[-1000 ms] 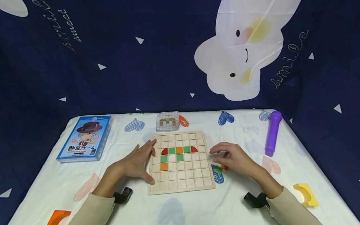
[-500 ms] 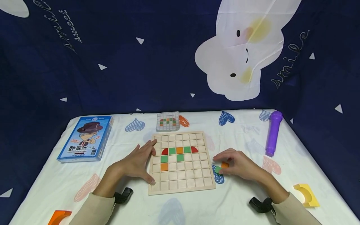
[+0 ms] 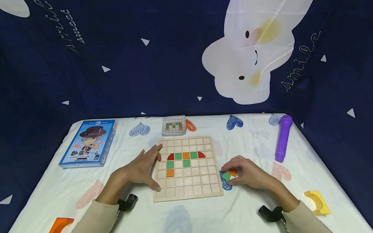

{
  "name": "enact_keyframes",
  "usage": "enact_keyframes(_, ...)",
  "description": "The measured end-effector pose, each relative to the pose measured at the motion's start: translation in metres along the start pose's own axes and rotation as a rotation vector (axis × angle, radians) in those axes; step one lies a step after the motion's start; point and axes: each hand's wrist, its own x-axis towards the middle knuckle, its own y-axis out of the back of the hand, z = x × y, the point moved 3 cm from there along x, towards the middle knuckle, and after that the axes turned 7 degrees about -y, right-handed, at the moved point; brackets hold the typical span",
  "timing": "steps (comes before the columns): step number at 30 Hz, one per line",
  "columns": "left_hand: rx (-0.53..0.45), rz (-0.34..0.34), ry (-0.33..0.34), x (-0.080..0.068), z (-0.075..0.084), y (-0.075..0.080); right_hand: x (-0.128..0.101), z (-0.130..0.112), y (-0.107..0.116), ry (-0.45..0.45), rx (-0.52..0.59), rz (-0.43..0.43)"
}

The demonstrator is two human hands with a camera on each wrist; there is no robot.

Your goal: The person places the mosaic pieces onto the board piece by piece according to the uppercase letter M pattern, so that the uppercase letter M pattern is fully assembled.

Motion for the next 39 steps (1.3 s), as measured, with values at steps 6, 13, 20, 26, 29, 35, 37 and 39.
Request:
enact_keyframes(6, 0.003, 0.001, 0.002, 0.000, 0.000, 0.000, 0.002, 0.001, -0.002, 0.001, -0.009, -0.004)
enact_keyframes(13, 0.002, 0.004, 0.004, -0.001, 0.001, 0.001, 0.005, 0.000, -0.004, 0.037, -0.029, -0.007)
enact_keyframes(20, 0.002, -0.002, 0.005, -0.001, 0.001, 0.001, 0.005, 0.000, -0.005, 0.038, -0.038, -0.013)
enact_keyframes(26, 0.010, 0.000, 0.009, 0.000, 0.000, -0.001, 0.006, -0.005, -0.002, 0.042, -0.064, -0.029)
enact_keyframes(29, 0.011, -0.002, 0.013, 0.000, 0.000, -0.001, 0.007, -0.008, 0.001, 0.043, -0.067, -0.034)
enact_keyframes(35, 0.007, 0.000, 0.011, 0.000, 0.001, 0.000, 0.009, -0.011, 0.009, 0.061, -0.046, -0.024)
enact_keyframes(37, 0.005, 0.001, 0.010, -0.001, 0.001, 0.000, 0.010, -0.012, 0.011, 0.064, -0.014, -0.025)
enact_keyframes(39, 0.005, -0.002, 0.010, -0.001, 0.001, 0.000, 0.011, -0.012, 0.012, 0.067, 0.024, -0.027)
